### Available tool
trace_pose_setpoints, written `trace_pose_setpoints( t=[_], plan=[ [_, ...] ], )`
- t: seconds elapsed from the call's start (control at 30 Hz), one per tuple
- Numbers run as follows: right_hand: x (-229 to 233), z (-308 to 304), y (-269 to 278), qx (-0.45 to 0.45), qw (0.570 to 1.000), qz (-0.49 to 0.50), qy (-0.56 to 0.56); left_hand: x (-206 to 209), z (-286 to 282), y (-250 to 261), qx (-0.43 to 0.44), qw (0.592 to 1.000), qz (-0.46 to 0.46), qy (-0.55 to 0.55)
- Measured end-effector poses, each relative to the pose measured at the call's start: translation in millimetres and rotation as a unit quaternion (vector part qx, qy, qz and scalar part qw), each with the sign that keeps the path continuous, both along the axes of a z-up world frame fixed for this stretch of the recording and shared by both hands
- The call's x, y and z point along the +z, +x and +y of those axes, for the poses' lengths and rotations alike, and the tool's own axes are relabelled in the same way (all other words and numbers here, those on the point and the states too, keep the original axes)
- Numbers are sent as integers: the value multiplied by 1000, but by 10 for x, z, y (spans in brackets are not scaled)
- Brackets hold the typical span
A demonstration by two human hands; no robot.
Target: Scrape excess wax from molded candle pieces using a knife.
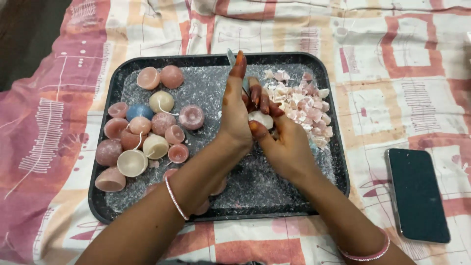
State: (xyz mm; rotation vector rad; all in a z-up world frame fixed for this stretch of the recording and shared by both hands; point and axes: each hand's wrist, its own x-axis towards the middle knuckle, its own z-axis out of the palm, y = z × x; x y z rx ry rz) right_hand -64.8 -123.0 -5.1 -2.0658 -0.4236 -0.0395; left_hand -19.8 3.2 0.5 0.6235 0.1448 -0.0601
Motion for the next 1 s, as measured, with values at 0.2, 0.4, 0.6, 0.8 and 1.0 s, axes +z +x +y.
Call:
trace_pose_setpoints(
  t=[0.2, 0.4, 0.6, 0.8, 1.0],
  plan=[
    [114, 100, -77, -56, 998, -8, -29, -37, 2, -37, 43, 998, -48, 18],
    [87, 108, -104, -59, 996, 37, -55, -65, -38, -39, 40, 999, -9, 31],
    [62, 144, -113, -77, 993, 51, -77, -196, -18, 65, -11, 990, 72, 117],
    [-55, 133, -91, -97, 984, 117, -93, -158, -6, 66, -32, 989, 74, 121],
    [50, 186, -70, -101, 984, 108, -95, -284, -65, 52, 17, 996, 59, 71]
  ],
)
